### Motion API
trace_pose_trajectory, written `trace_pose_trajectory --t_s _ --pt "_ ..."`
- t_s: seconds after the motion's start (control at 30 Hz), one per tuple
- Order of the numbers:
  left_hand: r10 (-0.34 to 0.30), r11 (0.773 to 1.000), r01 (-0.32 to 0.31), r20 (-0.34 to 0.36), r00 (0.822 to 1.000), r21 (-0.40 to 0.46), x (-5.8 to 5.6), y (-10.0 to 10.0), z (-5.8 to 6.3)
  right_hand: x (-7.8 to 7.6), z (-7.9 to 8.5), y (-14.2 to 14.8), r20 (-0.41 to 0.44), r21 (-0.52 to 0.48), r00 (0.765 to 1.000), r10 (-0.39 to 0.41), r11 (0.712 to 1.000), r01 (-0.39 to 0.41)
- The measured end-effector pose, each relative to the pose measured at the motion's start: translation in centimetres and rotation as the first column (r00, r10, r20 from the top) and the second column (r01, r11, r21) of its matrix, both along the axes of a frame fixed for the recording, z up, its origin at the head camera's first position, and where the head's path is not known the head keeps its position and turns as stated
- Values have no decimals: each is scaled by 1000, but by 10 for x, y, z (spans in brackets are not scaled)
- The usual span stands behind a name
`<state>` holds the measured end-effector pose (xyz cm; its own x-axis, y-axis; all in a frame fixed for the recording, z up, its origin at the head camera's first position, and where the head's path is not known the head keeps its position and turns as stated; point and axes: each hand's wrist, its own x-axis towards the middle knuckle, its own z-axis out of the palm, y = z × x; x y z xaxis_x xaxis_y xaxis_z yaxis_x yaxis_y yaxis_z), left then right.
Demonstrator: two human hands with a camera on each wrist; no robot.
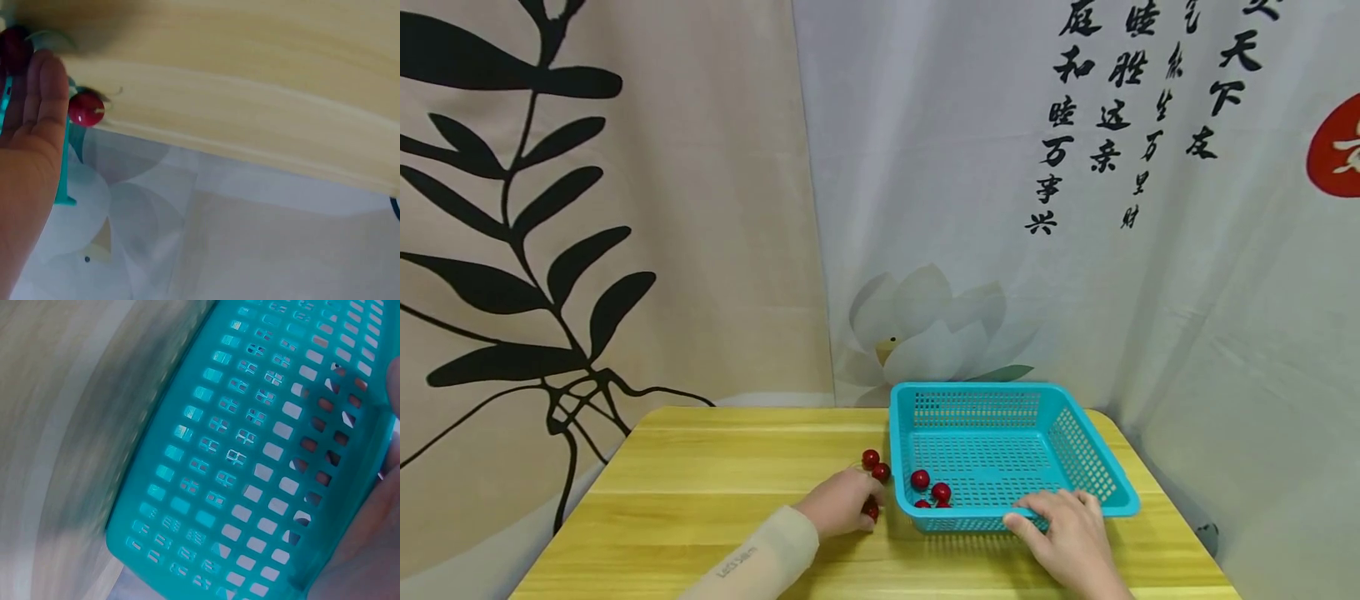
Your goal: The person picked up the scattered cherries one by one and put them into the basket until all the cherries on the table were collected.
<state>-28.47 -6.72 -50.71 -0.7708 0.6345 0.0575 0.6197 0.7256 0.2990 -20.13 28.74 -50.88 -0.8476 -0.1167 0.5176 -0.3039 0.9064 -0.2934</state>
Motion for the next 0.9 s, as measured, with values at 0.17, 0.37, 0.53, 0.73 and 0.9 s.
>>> trace_pose_trajectory --t_s 0.17,0.37,0.53,0.73,0.9 --pt "50 997 -52 39 998 63 -3 -10 11 1 0 -2 10 2 1000 0 1000 0" --pt "218 899 -216 40 975 380 -11 8 53 0 1 -1 19 6 1000 -5 1000 4" --pt "129 955 -107 -63 990 277 -7 53 63 1 1 0 27 2 1000 -11 1000 11" --pt "17 999 -20 -102 995 -31 -7 92 50 1 1 -2 15 2 1000 -7 1000 7" --pt "28 967 -66 -158 987 -245 -9 110 45 1 2 -2 -26 10 1000 1 1000 -1"
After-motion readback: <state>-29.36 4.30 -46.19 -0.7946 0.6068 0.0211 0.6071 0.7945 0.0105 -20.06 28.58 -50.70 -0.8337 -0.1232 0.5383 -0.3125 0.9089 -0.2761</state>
